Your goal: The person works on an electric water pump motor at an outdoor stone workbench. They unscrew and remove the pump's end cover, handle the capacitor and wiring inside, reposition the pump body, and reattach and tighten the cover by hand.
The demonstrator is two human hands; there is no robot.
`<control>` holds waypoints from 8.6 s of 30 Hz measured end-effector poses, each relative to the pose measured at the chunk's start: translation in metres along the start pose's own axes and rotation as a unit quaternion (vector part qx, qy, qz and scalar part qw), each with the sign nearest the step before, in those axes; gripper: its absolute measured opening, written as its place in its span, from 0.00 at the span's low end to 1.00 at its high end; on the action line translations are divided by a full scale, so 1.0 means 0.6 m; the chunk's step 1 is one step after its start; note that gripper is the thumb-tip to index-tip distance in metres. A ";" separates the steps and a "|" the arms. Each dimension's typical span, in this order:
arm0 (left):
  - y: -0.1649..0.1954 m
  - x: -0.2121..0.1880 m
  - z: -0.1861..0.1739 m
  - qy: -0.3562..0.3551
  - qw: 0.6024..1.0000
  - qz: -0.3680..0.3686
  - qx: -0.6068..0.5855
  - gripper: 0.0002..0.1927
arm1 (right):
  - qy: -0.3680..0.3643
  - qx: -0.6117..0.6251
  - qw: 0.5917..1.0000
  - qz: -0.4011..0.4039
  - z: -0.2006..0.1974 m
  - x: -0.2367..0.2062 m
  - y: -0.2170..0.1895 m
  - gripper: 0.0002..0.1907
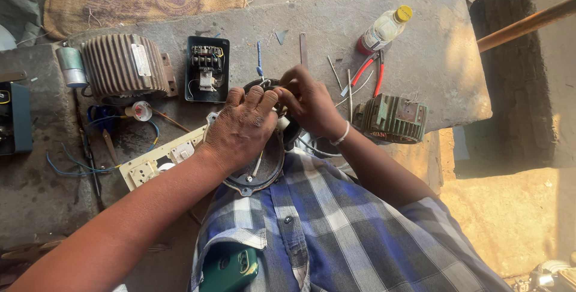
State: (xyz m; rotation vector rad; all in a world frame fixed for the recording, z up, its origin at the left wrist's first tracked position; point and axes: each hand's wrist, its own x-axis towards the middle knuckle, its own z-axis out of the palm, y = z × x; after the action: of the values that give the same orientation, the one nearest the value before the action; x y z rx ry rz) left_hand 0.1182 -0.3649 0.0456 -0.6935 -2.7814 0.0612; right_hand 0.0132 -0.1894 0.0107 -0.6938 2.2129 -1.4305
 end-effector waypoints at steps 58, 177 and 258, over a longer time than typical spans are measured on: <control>-0.015 -0.044 0.020 -0.210 0.944 -0.163 -0.194 0.19 | -0.003 -0.276 0.939 -0.204 0.058 -0.073 0.030 0.16; -0.004 0.041 0.046 -0.058 0.989 -0.060 -0.126 0.05 | -0.076 0.093 0.993 0.009 -0.027 -0.075 0.124 0.16; 0.003 -0.001 0.094 -0.117 0.956 -0.158 -0.218 0.37 | -0.363 -0.098 0.851 -0.366 -0.009 0.160 0.073 0.16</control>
State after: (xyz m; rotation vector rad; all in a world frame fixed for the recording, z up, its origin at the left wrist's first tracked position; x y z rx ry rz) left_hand 0.1042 -0.3619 -0.0092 -0.3343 -3.1319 -0.5856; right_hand -0.0736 -0.2287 -0.0348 -1.9312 1.5243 -0.9370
